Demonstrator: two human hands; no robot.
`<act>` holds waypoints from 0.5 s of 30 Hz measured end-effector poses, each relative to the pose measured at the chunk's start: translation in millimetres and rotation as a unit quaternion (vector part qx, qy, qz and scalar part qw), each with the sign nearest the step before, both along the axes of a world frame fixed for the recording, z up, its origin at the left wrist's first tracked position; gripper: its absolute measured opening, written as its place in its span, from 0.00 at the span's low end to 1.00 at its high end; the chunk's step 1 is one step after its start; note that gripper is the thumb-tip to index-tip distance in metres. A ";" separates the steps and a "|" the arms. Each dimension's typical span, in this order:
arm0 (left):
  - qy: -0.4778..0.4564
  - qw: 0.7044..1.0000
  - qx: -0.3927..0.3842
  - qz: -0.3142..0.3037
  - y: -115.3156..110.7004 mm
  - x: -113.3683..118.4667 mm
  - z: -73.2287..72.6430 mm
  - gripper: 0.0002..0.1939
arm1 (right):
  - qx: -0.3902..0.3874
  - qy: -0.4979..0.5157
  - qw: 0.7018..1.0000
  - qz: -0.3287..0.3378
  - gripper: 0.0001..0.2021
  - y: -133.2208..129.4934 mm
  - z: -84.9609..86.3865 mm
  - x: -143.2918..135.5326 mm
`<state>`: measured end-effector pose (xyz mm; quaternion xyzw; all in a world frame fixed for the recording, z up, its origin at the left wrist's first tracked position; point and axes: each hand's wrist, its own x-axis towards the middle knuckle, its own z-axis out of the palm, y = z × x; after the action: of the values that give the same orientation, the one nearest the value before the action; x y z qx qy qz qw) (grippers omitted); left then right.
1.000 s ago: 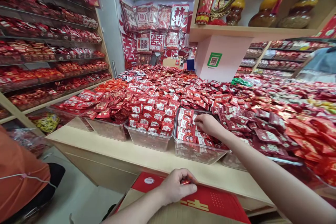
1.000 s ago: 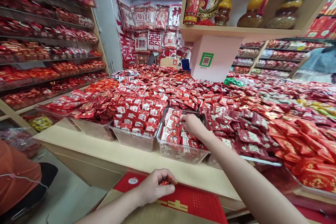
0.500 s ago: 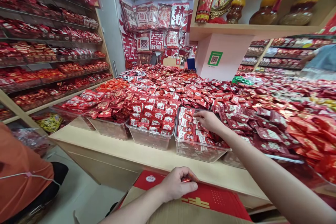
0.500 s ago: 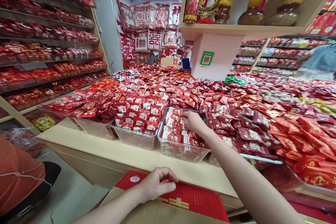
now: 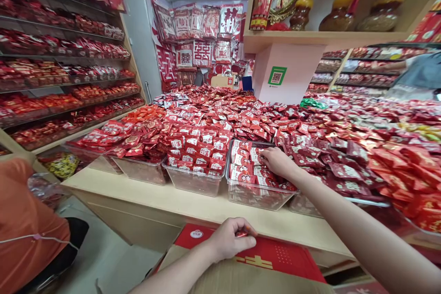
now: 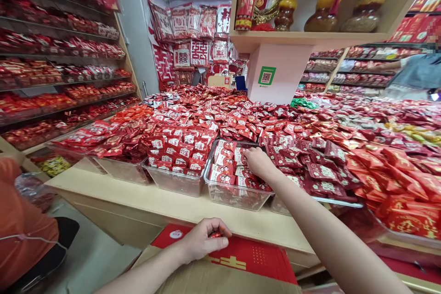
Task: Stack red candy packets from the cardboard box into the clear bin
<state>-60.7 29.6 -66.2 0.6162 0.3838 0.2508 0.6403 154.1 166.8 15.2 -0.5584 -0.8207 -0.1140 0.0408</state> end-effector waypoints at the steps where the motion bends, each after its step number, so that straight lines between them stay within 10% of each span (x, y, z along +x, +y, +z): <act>1: 0.000 1.000 -0.001 0.000 -0.1 0.0 0.3 0.11 | -0.008 -0.002 1.000 0.004 0.12 0.3 -0.4 0.0; 15: 0.001 1.000 -0.002 -0.006 -0.1 -0.5 -1.7 0.12 | -0.029 -0.042 0.996 -0.069 0.14 -7.9 0.4 -10.3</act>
<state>-61.2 29.5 -67.8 0.6177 0.3810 0.2459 0.6425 143.7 158.9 15.6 -0.6096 -0.7840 -0.1157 -0.0177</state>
